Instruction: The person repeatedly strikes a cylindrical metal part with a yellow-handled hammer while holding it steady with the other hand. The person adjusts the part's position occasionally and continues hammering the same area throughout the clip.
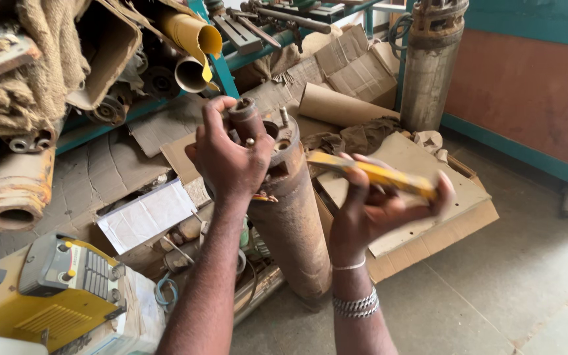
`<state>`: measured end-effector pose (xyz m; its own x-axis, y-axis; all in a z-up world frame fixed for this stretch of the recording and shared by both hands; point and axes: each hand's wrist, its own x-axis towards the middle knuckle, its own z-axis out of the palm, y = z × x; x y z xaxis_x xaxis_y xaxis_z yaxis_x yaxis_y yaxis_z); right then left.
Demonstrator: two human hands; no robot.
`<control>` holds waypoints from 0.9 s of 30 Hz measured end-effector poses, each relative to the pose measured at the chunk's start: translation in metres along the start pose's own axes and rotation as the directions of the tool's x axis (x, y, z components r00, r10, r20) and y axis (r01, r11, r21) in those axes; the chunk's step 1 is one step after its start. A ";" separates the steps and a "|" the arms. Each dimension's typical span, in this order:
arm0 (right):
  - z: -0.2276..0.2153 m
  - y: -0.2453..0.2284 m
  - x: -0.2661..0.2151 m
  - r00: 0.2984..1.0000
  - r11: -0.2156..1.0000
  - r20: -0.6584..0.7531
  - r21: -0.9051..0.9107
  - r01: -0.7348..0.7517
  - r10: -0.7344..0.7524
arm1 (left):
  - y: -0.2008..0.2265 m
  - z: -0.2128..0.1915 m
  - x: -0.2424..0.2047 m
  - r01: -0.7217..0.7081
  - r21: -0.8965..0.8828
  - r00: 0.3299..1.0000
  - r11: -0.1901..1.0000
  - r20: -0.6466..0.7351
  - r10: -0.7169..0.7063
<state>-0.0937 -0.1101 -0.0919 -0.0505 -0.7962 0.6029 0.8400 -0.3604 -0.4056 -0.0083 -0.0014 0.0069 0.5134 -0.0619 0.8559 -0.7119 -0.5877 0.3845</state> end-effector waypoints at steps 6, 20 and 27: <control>-0.001 0.002 -0.009 0.999 0.997 -0.003 0.065 -0.041 0.041 | -0.001 -0.001 -0.005 0.028 -0.058 0.999 0.998 0.023 -0.027; -0.011 0.001 -0.014 0.999 0.994 0.004 -0.095 -0.045 0.046 | -0.003 0.000 -0.005 0.041 -0.109 0.999 0.993 0.027 -0.039; -0.004 0.004 -0.012 0.998 0.998 0.049 -0.039 -0.038 0.040 | 0.005 -0.006 -0.003 0.126 -0.266 0.991 0.956 0.076 -0.110</control>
<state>-0.0922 -0.1042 -0.1037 0.0098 -0.7854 0.6189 0.8194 -0.3484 -0.4551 -0.0170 0.0008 0.0082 0.6231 -0.0579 0.7800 -0.7432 -0.3548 0.5673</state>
